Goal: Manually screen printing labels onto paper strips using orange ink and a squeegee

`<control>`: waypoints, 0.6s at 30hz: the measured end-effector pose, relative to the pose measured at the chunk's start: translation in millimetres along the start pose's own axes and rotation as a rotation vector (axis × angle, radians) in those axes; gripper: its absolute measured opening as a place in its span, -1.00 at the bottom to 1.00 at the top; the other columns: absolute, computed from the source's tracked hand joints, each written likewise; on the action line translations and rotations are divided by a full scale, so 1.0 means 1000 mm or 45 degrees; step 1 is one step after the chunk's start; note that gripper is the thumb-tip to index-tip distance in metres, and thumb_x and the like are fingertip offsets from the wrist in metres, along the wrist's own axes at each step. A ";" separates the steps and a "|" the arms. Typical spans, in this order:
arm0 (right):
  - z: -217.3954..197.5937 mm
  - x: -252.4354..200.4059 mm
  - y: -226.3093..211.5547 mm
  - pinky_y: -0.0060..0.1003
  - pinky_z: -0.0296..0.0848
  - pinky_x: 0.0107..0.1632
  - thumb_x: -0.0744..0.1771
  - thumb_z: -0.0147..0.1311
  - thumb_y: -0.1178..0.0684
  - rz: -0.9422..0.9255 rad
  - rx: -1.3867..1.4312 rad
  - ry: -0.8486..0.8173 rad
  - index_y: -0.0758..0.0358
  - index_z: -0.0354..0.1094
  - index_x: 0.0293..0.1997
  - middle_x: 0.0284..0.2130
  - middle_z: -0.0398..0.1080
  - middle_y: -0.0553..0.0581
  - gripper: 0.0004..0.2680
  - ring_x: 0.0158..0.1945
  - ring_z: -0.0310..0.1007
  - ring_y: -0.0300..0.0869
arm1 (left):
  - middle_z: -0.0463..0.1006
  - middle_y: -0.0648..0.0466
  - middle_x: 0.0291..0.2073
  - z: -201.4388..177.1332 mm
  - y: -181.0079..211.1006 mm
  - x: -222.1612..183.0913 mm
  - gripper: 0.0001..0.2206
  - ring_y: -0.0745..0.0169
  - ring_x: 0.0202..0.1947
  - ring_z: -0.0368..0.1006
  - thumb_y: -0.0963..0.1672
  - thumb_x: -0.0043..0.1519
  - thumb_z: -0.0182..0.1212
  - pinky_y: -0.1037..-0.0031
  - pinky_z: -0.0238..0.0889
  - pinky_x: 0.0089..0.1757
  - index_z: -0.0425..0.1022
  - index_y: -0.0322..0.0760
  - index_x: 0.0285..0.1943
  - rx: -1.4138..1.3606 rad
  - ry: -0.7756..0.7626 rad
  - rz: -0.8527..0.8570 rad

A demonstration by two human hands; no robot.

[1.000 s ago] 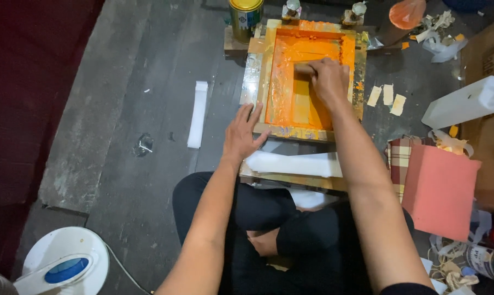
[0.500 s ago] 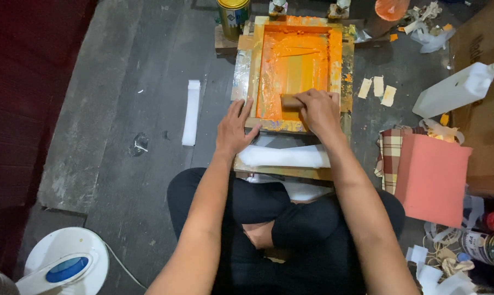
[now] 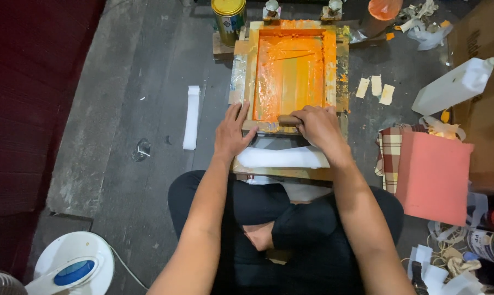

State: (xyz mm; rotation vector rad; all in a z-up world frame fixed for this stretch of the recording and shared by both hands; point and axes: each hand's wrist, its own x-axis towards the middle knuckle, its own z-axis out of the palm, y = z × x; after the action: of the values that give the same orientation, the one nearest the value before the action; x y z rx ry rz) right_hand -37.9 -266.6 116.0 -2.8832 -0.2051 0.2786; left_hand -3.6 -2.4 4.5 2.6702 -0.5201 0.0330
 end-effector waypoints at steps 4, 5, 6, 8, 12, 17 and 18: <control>0.009 0.004 0.008 -0.07 0.21 0.05 0.31 0.21 0.14 -0.008 0.014 0.007 -0.03 0.55 0.11 -0.09 0.57 0.10 -0.74 0.01 0.52 0.00 | 0.29 0.01 0.39 0.001 -0.001 0.000 -0.29 -0.01 0.49 0.11 0.27 0.32 -0.14 0.18 0.38 0.15 -0.08 0.21 0.65 0.001 0.024 0.025; 0.008 0.004 0.008 -0.08 0.22 0.03 0.31 0.21 0.14 -0.008 0.017 0.013 -0.03 0.55 0.10 -0.10 0.57 0.11 -0.74 0.00 0.52 0.02 | 0.29 0.02 0.39 0.002 -0.002 0.001 -0.29 0.00 0.49 0.11 0.27 0.32 -0.13 0.18 0.38 0.15 -0.09 0.22 0.65 -0.002 0.027 0.029; 0.008 0.004 0.008 -0.08 0.23 0.02 0.31 0.20 0.14 -0.009 0.020 0.018 -0.03 0.56 0.10 -0.10 0.57 0.11 -0.75 -0.01 0.53 0.03 | 0.29 0.02 0.39 0.003 -0.003 0.001 -0.28 0.00 0.49 0.11 0.27 0.32 -0.13 0.18 0.38 0.15 -0.10 0.22 0.66 -0.006 0.031 0.032; 0.007 0.004 0.008 -0.09 0.24 0.00 0.31 0.20 0.15 -0.014 0.028 0.016 -0.03 0.56 0.11 -0.10 0.57 0.12 -0.74 -0.01 0.53 0.04 | 0.29 0.02 0.39 0.003 -0.003 0.001 -0.29 0.00 0.49 0.12 0.27 0.32 -0.13 0.18 0.38 0.15 -0.09 0.22 0.65 -0.002 0.033 0.034; 0.007 0.004 0.008 -0.09 0.26 -0.02 0.32 0.19 0.14 -0.014 0.038 0.005 -0.02 0.55 0.12 -0.08 0.56 0.16 -0.74 0.00 0.52 0.08 | 0.30 0.00 0.38 0.001 -0.002 0.001 -0.29 -0.02 0.48 0.13 0.27 0.32 -0.14 0.17 0.38 0.14 -0.06 0.20 0.65 -0.013 0.035 0.034; -0.007 -0.008 -0.002 -0.08 0.19 0.14 0.32 0.16 0.15 -0.057 0.068 0.071 -0.03 0.55 0.11 -0.09 0.57 0.10 -0.74 0.05 0.51 0.00 | 0.29 0.00 0.38 0.002 -0.002 0.000 -0.29 -0.01 0.49 0.11 0.27 0.32 -0.15 0.18 0.35 0.18 -0.08 0.20 0.65 -0.027 0.031 0.025; -0.010 -0.009 -0.003 -0.07 0.16 0.19 0.33 0.15 0.17 -0.087 0.091 0.095 -0.01 0.54 0.13 -0.07 0.57 0.11 -0.74 0.09 0.50 0.01 | 0.29 0.00 0.39 0.002 -0.002 0.001 -0.29 -0.01 0.49 0.11 0.27 0.32 -0.14 0.18 0.35 0.18 -0.08 0.20 0.65 -0.035 0.033 0.028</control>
State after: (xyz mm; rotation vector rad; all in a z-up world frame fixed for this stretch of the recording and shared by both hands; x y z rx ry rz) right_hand -45.5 -267.6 127.6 -2.8036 -0.2745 0.1626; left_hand -2.0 -1.6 1.8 2.6341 -0.5380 0.0662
